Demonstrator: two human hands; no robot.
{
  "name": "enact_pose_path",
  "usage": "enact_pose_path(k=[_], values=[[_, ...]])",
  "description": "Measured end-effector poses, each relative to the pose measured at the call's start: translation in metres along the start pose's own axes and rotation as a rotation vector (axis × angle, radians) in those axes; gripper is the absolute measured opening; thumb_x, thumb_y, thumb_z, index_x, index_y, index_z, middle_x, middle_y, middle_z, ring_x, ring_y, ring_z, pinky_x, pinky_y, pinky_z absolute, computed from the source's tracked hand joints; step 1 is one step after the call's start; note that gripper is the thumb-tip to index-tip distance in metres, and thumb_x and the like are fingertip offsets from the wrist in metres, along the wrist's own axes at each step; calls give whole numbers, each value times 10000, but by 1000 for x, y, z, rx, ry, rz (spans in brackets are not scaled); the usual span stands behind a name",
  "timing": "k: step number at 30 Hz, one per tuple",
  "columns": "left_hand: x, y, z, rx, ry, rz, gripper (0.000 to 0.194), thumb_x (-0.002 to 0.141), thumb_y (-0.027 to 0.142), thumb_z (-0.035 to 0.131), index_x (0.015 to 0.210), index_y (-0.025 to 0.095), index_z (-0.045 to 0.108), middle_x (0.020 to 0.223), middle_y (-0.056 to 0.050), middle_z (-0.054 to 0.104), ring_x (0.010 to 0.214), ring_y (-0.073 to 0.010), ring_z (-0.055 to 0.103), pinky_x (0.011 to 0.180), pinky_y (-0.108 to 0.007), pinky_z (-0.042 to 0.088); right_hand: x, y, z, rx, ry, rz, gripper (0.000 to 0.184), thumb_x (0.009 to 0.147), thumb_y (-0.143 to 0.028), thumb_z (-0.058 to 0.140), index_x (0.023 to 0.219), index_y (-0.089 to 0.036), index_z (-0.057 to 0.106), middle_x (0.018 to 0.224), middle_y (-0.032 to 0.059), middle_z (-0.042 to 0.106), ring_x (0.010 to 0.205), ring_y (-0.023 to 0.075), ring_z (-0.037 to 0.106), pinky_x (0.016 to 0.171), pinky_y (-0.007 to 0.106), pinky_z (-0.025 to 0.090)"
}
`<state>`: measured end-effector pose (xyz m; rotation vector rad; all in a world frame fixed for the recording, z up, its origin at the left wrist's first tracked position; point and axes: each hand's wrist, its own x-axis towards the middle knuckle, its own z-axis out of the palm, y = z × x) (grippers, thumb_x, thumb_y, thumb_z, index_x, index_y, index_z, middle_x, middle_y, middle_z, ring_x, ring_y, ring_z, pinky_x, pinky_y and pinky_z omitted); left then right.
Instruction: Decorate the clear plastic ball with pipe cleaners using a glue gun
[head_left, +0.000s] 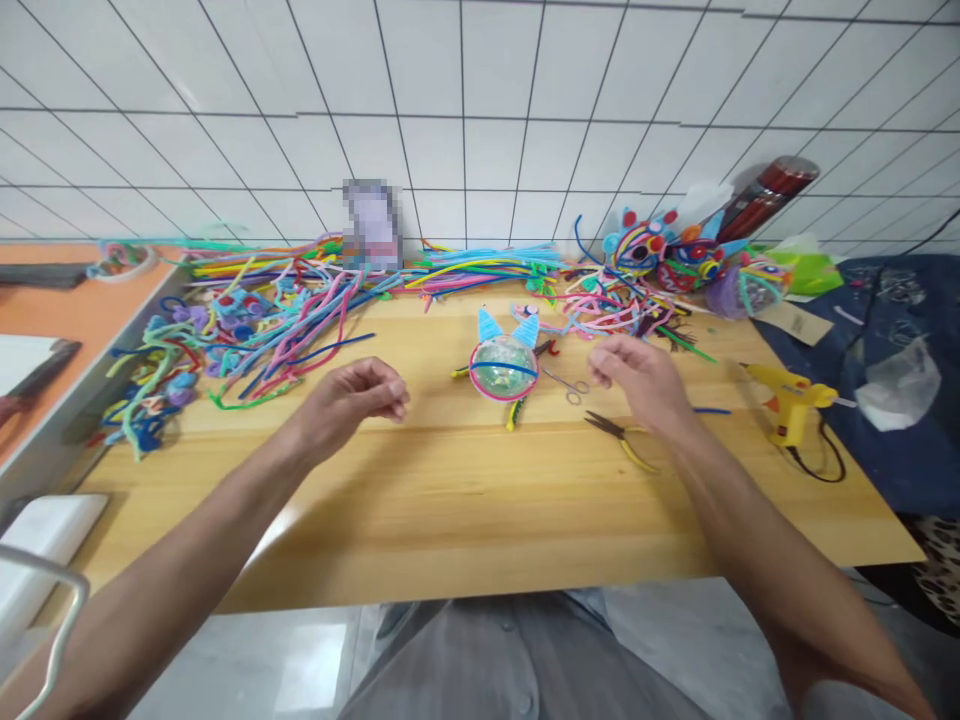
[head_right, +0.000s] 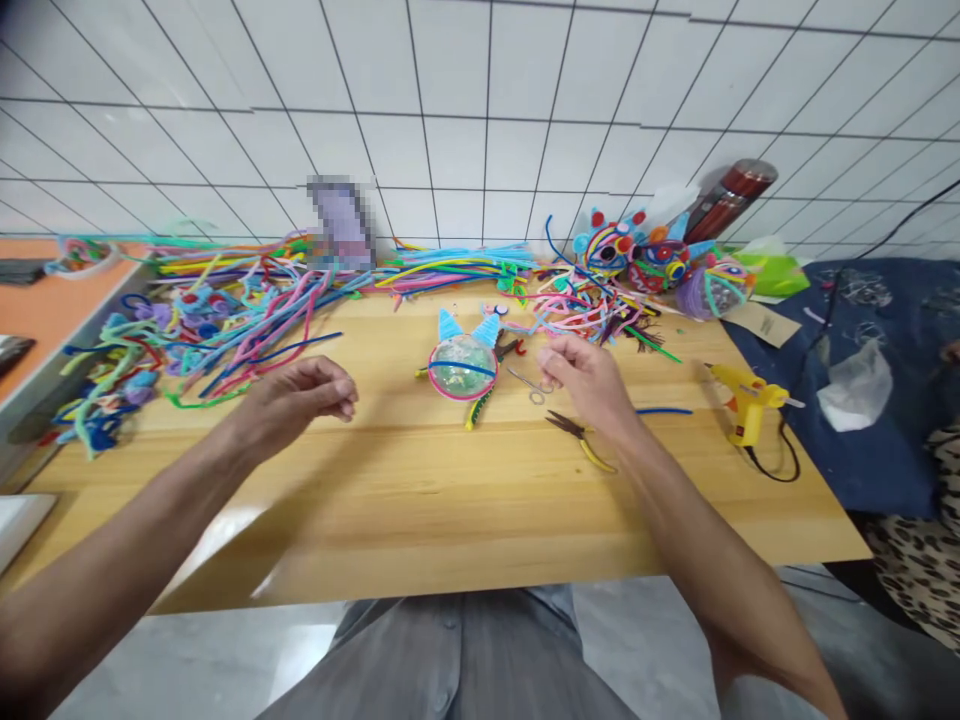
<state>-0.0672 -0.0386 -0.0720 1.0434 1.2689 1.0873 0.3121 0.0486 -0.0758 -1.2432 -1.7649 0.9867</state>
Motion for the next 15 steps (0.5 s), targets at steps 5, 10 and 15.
enact_pose_path(k=[5, 10, 15], values=[[-6, -19, 79, -246, -269, -180, 425, 654, 387, 1006, 915, 163, 756, 785, -36, 796, 703, -151, 758, 701, -263, 617, -41, -30, 15, 15, -110, -112, 186, 949, -399, 692, 860, -235, 693, 751, 6, 715, 685, 165, 657, 642, 288, 530], [-8, -33, 119, -318, -403, -236, 459, 703, 437, 975, 1008, 147, 794, 876, -61, 819, 788, -156, 772, 831, -302, 626, -67, -36, 54, -130, -175, -424, 94, 1004, -217, 622, 997, -253, 708, 874, 21, 741, 770, 162, 689, 684, 290, 550], [11, -18, 92, -236, -251, -63, 471, 759, 547, 910, 883, 139, 708, 828, -38, 767, 666, -121, 714, 693, -259, 608, -70, -29, 50, -232, 26, -639, 236, 986, -94, 599, 1106, -278, 683, 891, 30, 725, 777, 178, 694, 699, 328, 583]])
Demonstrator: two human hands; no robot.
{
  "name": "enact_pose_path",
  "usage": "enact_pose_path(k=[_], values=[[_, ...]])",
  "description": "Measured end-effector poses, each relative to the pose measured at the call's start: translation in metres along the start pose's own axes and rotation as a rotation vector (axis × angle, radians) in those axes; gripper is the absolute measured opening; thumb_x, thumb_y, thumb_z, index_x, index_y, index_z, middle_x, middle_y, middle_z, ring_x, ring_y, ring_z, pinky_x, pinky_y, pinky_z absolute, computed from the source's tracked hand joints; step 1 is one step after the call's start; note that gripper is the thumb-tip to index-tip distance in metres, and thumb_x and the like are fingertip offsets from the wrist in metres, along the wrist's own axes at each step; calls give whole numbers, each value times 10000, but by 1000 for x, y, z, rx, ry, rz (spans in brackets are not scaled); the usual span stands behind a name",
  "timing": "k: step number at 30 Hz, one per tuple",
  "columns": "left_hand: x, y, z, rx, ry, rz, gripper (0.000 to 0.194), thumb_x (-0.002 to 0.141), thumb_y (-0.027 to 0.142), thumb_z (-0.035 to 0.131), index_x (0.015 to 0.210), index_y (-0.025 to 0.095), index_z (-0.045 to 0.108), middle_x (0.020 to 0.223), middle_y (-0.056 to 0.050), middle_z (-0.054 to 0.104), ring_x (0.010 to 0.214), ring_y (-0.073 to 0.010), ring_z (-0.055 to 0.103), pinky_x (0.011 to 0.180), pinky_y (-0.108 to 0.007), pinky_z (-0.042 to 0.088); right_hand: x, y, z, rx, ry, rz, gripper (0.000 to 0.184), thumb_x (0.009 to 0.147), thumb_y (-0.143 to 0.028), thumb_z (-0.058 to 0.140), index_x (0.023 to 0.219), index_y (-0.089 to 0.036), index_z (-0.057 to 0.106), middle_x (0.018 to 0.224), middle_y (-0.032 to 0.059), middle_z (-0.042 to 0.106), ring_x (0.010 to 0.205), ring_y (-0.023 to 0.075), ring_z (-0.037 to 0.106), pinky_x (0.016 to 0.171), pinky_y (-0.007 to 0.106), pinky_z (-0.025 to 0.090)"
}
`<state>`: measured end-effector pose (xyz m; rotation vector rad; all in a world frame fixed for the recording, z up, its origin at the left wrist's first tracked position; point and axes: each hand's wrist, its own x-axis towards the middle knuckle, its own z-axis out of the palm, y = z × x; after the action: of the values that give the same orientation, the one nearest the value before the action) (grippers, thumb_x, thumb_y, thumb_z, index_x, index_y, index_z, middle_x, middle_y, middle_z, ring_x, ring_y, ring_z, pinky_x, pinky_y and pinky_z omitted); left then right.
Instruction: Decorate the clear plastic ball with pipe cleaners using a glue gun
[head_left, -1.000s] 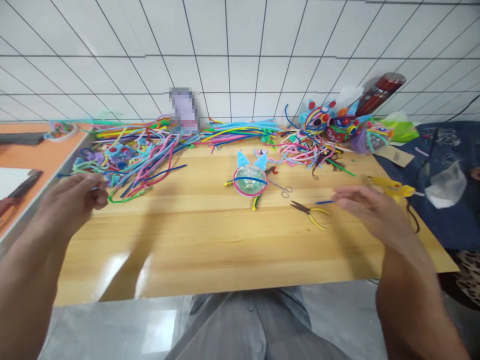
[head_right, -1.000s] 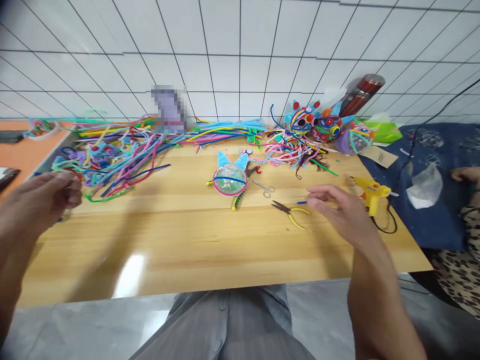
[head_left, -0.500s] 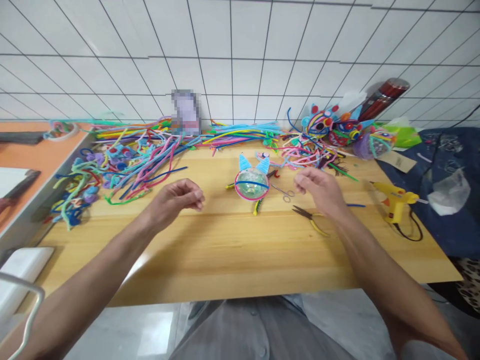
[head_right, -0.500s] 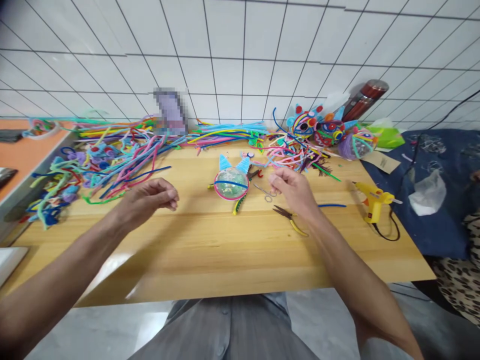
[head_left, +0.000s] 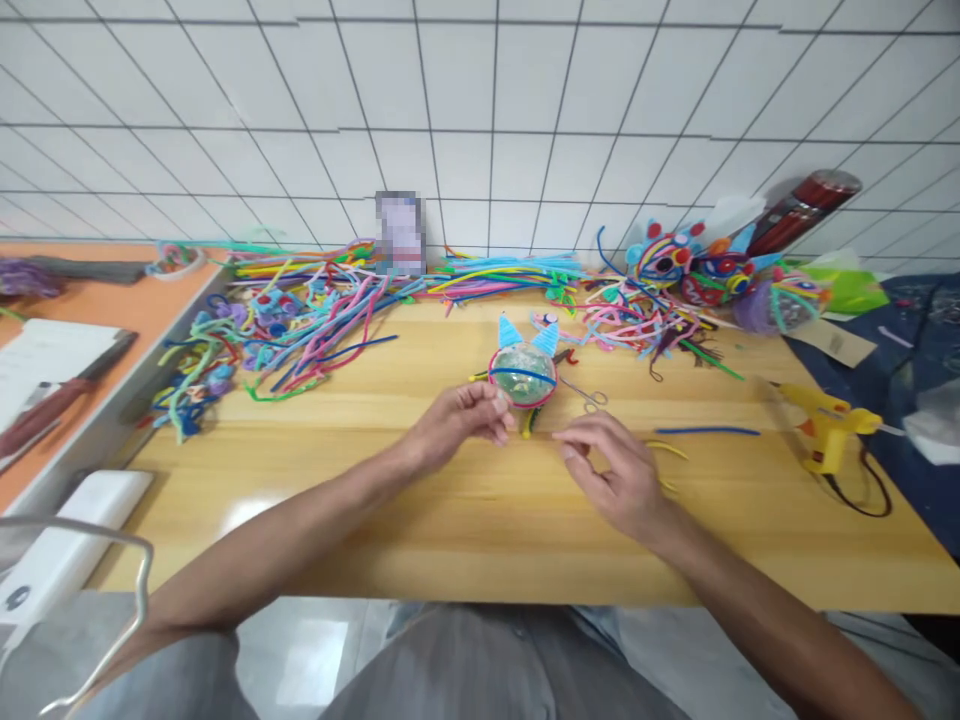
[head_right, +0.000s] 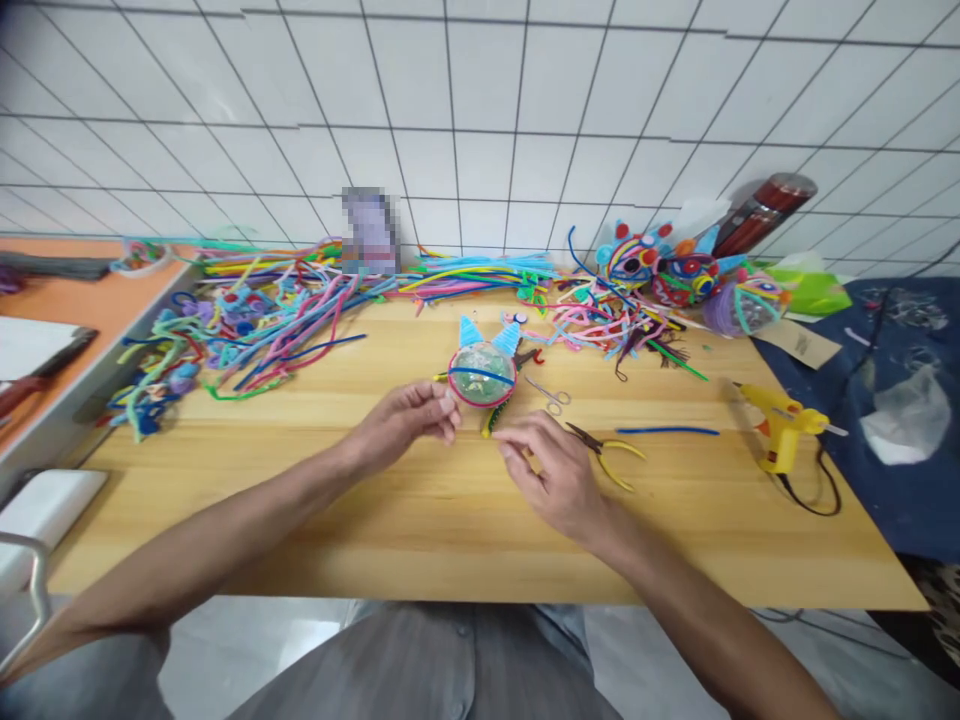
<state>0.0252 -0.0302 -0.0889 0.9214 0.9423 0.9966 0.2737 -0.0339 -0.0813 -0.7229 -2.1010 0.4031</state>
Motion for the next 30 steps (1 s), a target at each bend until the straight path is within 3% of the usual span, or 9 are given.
enact_pose_path(k=[3, 7, 13, 17, 19, 21, 25, 28, 30], values=[[16, 32, -36, 186, 170, 224, 495, 798, 594, 852, 867, 153, 639, 783, -14, 723, 584, -102, 656, 598, -239, 572, -3, 10, -4, -79, 72, -94, 253, 965, -57, 620, 1103, -261, 680, 906, 38, 735, 805, 181, 715, 718, 322, 600], [46, 75, -73, 444, 350, 377, 415, 906, 558, 722, 818, 169, 606, 735, -11, 691, 539, -110, 633, 541, -231, 527, -7, 26, 0, -161, 126, -193, 217, 951, -40, 651, 1087, -206, 681, 896, 58, 742, 826, 181, 723, 748, 303, 601], [112, 109, -76, 1192, 546, 344, 330, 970, 415, 633, 776, 159, 708, 719, -85, 729, 727, -231, 724, 671, -294, 516, -11, 35, 5, -168, 125, -201, 228, 936, -18, 660, 1088, -186, 683, 884, 63, 745, 810, 177, 719, 754, 293, 596], [148, 102, -75, 1559, 629, 247, 284, 971, 197, 551, 1161, 131, 750, 1207, -217, 751, 1128, -366, 727, 915, -422, 537, -17, 43, 0, -152, 152, -129, 209, 949, -38, 645, 1075, -199, 686, 875, 51, 745, 797, 178, 716, 748, 300, 591], [153, 94, -78, 1579, 603, 302, 511, 957, 118, 504, 1461, 137, 592, 1524, -248, 579, 1311, -377, 649, 1027, -462, 519, -19, 49, -2, -152, 169, -79, 195, 965, -52, 626, 1063, -207, 691, 877, 48, 743, 808, 181, 717, 757, 308, 591], [149, 88, -79, 1608, 579, 406, 621, 966, 119, 495, 1585, 134, 448, 1675, -251, 402, 1451, -379, 538, 1128, -498, 477, -19, 52, -5, -148, 165, -40, 183, 978, -70, 611, 1057, -211, 697, 883, 49, 744, 821, 184, 722, 765, 313, 594], [107, 76, -48, 1532, 436, 649, 469, 1044, 234, 472, 1496, 124, 536, 1600, -230, 512, 1482, -335, 513, 1218, -524, 425, -13, 48, -4, -120, 116, -50, 174, 983, -95, 607, 1056, -214, 712, 889, 54, 758, 823, 189, 733, 773, 326, 609], [54, 52, 8, 1359, 84, 810, 425, 1099, 368, 432, 1437, 161, 586, 1473, -172, 645, 1405, -265, 593, 1205, -452, 469, -10, 33, 8, -116, -12, -67, 150, 993, -156, 619, 987, -220, 754, 853, 56, 778, 785, 190, 739, 754, 333, 630], [20, 29, 48, 1281, -218, 787, 473, 1094, 458, 456, 1426, 153, 601, 1477, -178, 645, 1413, -285, 590, 1184, -441, 489, -15, 18, 20, -172, -74, 16, 219, 1010, -214, 608, 874, -233, 778, 776, 47, 773, 735, 185, 727, 716, 318, 645]])
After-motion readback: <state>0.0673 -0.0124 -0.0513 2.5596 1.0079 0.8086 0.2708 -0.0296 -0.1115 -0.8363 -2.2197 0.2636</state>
